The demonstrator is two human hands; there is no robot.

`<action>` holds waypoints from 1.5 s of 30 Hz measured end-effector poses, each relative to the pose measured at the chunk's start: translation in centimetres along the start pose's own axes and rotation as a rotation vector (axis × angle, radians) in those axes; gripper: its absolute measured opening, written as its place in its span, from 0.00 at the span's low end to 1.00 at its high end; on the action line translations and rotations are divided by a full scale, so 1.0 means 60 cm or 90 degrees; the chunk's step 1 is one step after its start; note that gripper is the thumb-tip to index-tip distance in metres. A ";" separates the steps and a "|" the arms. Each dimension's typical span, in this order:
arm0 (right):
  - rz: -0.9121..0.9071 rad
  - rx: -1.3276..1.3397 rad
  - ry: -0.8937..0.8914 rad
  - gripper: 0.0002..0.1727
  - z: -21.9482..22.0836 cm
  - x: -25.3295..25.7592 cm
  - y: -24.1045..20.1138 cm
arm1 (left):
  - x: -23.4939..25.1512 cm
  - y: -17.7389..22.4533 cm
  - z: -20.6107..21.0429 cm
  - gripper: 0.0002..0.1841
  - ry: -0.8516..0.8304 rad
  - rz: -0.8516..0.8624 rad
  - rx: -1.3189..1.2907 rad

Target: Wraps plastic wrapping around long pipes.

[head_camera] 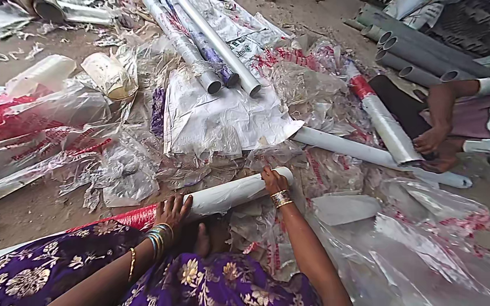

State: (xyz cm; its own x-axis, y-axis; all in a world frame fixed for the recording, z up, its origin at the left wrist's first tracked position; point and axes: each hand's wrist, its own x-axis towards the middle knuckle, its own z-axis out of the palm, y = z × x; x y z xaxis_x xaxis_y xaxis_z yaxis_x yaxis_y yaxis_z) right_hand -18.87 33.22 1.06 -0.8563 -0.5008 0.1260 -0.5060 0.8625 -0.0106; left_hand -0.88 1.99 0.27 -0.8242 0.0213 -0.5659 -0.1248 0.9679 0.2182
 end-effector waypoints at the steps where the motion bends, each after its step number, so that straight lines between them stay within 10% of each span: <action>1: 0.030 0.033 0.030 0.12 -0.004 0.001 0.003 | 0.001 -0.001 0.000 0.45 0.005 0.001 -0.002; 5: 0.279 0.289 0.196 0.07 -0.069 0.019 0.039 | -0.003 0.002 -0.001 0.44 0.013 0.003 -0.023; 11: 0.355 0.242 -0.170 0.12 -0.048 -0.016 0.042 | -0.001 0.002 -0.004 0.44 0.006 -0.005 -0.019; 29: 0.440 0.036 -0.410 0.25 -0.029 0.026 -0.045 | 0.001 0.001 0.007 0.45 0.026 -0.004 -0.005; 38: 0.732 0.358 -0.109 0.18 -0.010 -0.040 0.095 | 0.001 0.003 0.002 0.49 0.004 -0.008 0.000; 45: 0.737 0.367 0.051 0.24 0.034 -0.056 0.107 | 0.003 0.005 0.005 0.49 0.014 -0.009 0.014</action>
State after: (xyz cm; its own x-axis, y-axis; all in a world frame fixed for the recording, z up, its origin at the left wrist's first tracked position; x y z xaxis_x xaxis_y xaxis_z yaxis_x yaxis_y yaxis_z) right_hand -19.46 40.29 -1.45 -0.8254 0.5334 -0.1849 0.5313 0.6232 -0.5739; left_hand -0.89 2.40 -0.02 -0.8346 0.0018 -0.5508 -0.1250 0.9733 0.1925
